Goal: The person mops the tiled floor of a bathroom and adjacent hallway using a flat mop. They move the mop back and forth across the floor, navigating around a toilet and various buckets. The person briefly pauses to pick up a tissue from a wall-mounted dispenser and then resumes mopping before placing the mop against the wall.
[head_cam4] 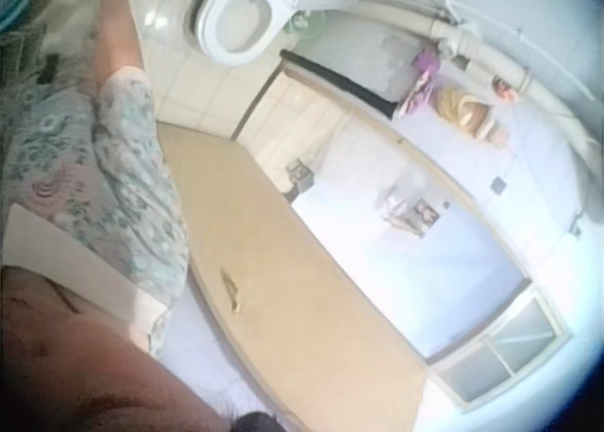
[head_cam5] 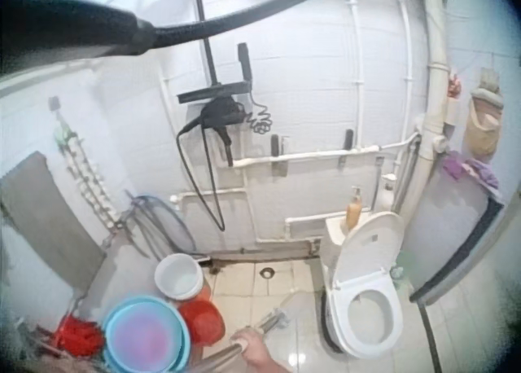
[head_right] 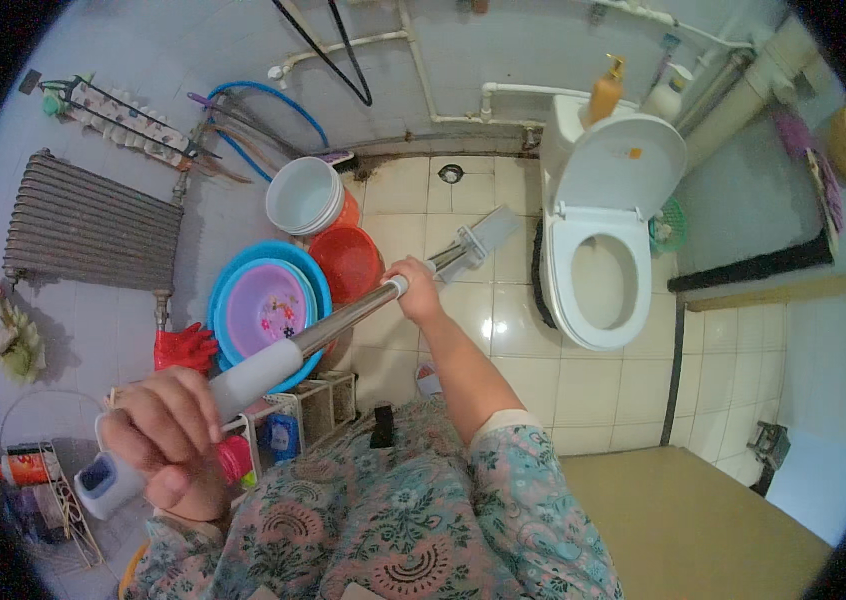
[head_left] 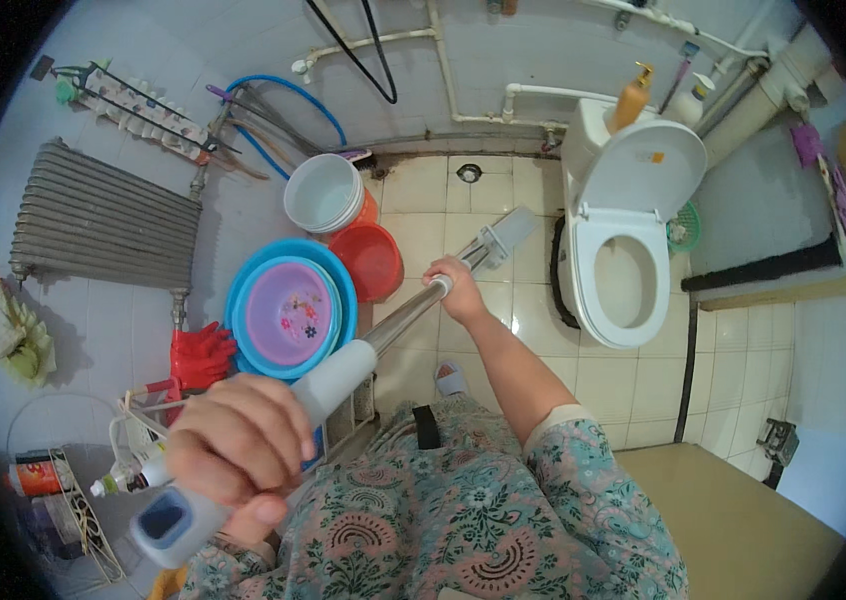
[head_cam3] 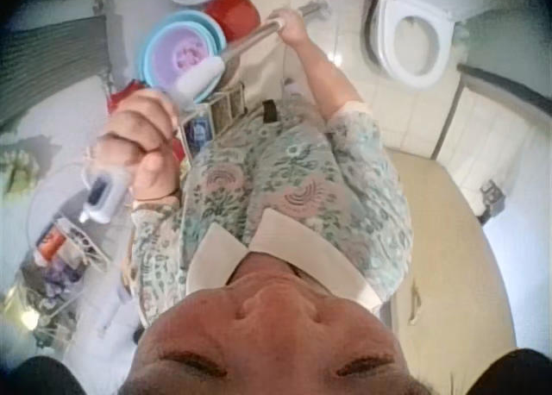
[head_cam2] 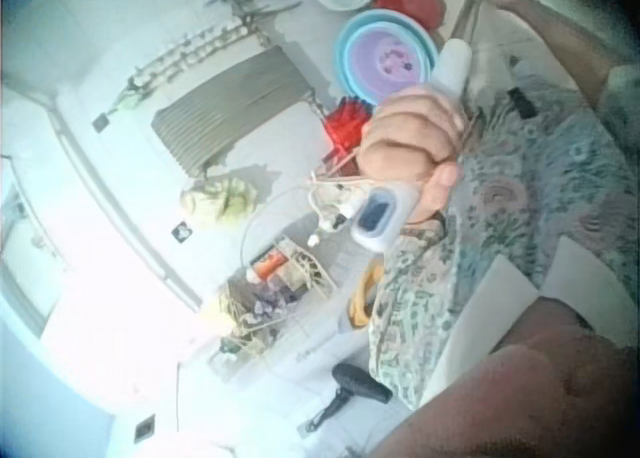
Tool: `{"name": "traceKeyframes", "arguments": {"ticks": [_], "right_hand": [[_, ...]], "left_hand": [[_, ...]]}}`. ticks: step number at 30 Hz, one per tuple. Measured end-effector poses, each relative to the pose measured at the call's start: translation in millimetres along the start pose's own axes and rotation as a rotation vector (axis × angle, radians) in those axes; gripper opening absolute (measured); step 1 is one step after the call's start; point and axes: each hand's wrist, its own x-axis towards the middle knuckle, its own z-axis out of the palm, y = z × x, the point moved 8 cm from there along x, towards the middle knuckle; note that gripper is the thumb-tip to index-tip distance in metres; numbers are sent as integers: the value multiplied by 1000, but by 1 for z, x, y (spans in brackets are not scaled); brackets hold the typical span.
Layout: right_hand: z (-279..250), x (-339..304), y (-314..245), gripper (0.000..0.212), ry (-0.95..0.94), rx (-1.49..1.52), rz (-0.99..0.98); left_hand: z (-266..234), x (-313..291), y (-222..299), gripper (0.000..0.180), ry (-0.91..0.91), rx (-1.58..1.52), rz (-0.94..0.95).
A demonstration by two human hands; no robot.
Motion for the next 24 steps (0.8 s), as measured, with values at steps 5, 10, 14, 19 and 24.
{"name": "traceKeyframes", "arguments": {"ticks": [5, 10, 14, 19, 24], "right_hand": [[3, 43, 16, 11, -44, -225, 128], [2, 33, 1, 12, -35, -264, 193], [-12, 60, -8, 12, -102, -349, 181], [-52, 109, 39, 15, -180, -337, 114], [-56, 163, 81, 19, -529, -355, 57]], "left_hand": [[-37, -5, -28, 19, -63, -22, 12], [-55, 15, -22, 18, -220, -76, 56], [-89, 31, -38, 18, -58, -246, 85], [-97, 50, -92, 29, 488, -15, -9], [-94, 71, -123, 25, 817, 149, -118]]}}
